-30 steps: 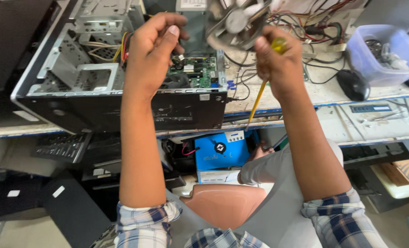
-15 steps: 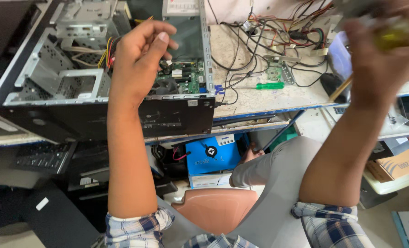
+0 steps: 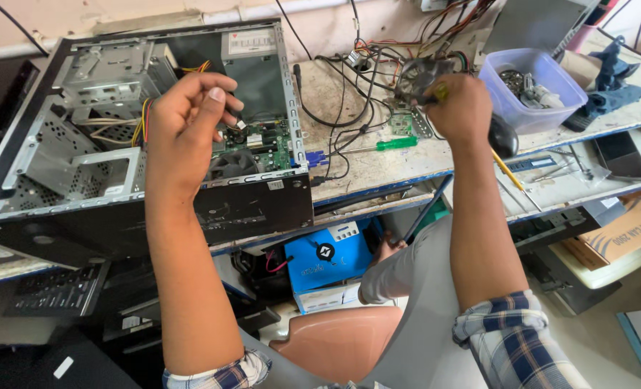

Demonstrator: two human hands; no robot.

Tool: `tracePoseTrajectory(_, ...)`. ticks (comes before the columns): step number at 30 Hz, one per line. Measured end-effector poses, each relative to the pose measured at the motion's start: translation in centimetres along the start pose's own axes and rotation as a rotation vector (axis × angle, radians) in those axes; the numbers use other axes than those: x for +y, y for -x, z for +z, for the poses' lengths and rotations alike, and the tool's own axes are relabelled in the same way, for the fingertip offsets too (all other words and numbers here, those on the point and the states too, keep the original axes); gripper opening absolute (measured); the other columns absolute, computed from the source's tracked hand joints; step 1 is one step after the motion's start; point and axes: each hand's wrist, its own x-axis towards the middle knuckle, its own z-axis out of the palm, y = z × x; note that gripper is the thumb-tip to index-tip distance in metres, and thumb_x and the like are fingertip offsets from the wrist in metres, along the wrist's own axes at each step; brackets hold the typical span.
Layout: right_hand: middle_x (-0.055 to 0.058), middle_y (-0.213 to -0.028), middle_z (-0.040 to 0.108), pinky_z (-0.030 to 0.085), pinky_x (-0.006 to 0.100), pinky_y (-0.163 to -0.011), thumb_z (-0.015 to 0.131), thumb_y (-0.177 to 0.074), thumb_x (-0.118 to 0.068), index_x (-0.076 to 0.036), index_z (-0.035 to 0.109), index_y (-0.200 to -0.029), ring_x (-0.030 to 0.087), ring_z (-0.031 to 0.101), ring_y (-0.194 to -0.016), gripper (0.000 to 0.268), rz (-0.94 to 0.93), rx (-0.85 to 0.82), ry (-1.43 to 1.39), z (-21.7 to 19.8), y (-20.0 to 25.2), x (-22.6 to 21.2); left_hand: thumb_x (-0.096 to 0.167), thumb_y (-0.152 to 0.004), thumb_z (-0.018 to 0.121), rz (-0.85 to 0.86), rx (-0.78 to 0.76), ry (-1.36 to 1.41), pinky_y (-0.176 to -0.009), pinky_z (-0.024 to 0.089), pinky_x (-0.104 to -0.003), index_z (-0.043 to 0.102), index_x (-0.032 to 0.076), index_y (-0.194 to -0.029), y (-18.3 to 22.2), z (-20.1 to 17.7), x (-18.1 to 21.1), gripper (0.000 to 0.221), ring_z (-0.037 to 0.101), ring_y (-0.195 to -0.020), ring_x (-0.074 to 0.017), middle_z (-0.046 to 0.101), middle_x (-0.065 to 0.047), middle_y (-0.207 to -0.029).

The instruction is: The person works on an open desktop PC case, using a green screwdriver to remove screws from the motherboard area and a yellow screwdriver to remove screws from the rear I/O panel. They then remove a fan and handle internal cables.

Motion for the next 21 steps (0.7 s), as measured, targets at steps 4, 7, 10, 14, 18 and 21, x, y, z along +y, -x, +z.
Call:
tracePoseTrajectory(4,0.017,-0.09,0.073,0.056,0.048,-0.074,0.087,-0.068,-0.014,-0.016,0.079,-0.095,0.039,0.069,-0.084,0.029,0.187,-0.094,0.111,2.5,0.1,1.1,0.02,-0.107,0.059,0.001,0.007,-0.007,-0.067,0.047,-0.02,0.07,0.004,-0.116,0.1,0.1,0.5,0.021,0.065,-0.082,-0.0049,0.074,-0.002,-0.097)
tracePoseTrajectory(7,0.017,-0.099,0.073,0.054,0.05,-0.078,0.08,-0.071,-0.007,-0.014,0.076,-0.104,0.04,0.068,-0.094,0.033,0.148,-0.032,0.133,3.0,0.1,1.5,0.02,-0.106,0.059,-0.001,0.011,-0.018,-0.066,0.047,-0.02,0.07,0.004,-0.115,0.0,0.1,0.5,0.021,0.065,-0.082,-0.0049,0.074,-0.002,-0.096)
tracePoseTrajectory(10,0.018,-0.112,0.066,0.051,0.051,-0.083,0.07,-0.078,0.003,-0.014,0.074,-0.114,0.041,0.063,-0.105,0.039,0.072,0.052,0.091,2.2,0.3,0.1,0.02,-0.106,0.059,-0.013,0.016,0.004,-0.065,0.047,-0.021,0.069,0.004,-0.114,0.1,0.1,0.2,0.021,0.065,-0.08,-0.0051,0.073,-0.001,-0.095)
tracePoseTrajectory(14,0.014,-0.115,0.058,0.045,0.049,-0.086,0.07,-0.075,0.007,-0.012,0.071,-0.113,0.036,0.058,-0.112,0.042,-0.086,0.164,0.057,-1.1,0.8,-4.8,0.019,-0.105,0.059,0.007,0.001,0.028,-0.065,0.046,-0.021,0.069,0.005,-0.116,-0.1,-0.1,0.0,0.02,0.063,-0.08,-0.0048,0.072,-0.001,-0.095)
tracePoseTrajectory(18,0.009,-0.108,0.057,0.043,0.045,-0.092,0.069,-0.083,0.012,-0.014,0.074,-0.101,0.031,0.054,-0.112,0.032,-0.318,0.2,0.069,-3.3,1.4,-9.1,0.019,-0.105,0.059,-0.018,0.008,0.01,-0.064,0.046,-0.02,0.069,0.005,-0.115,0.0,-0.2,0.1,0.02,0.064,-0.08,-0.0042,0.073,-0.001,-0.094)
tracePoseTrajectory(21,0.004,-0.109,0.062,0.045,0.044,-0.098,0.07,-0.082,0.012,-0.016,0.077,-0.094,0.03,0.054,-0.115,0.031,-0.483,0.122,-0.023,-3.8,1.5,-10.5,0.019,-0.105,0.059,-0.018,0.006,-0.004,-0.064,0.046,-0.02,0.069,0.005,-0.114,0.1,-0.1,0.1,0.019,0.064,-0.08,-0.0042,0.073,-0.001,-0.094)
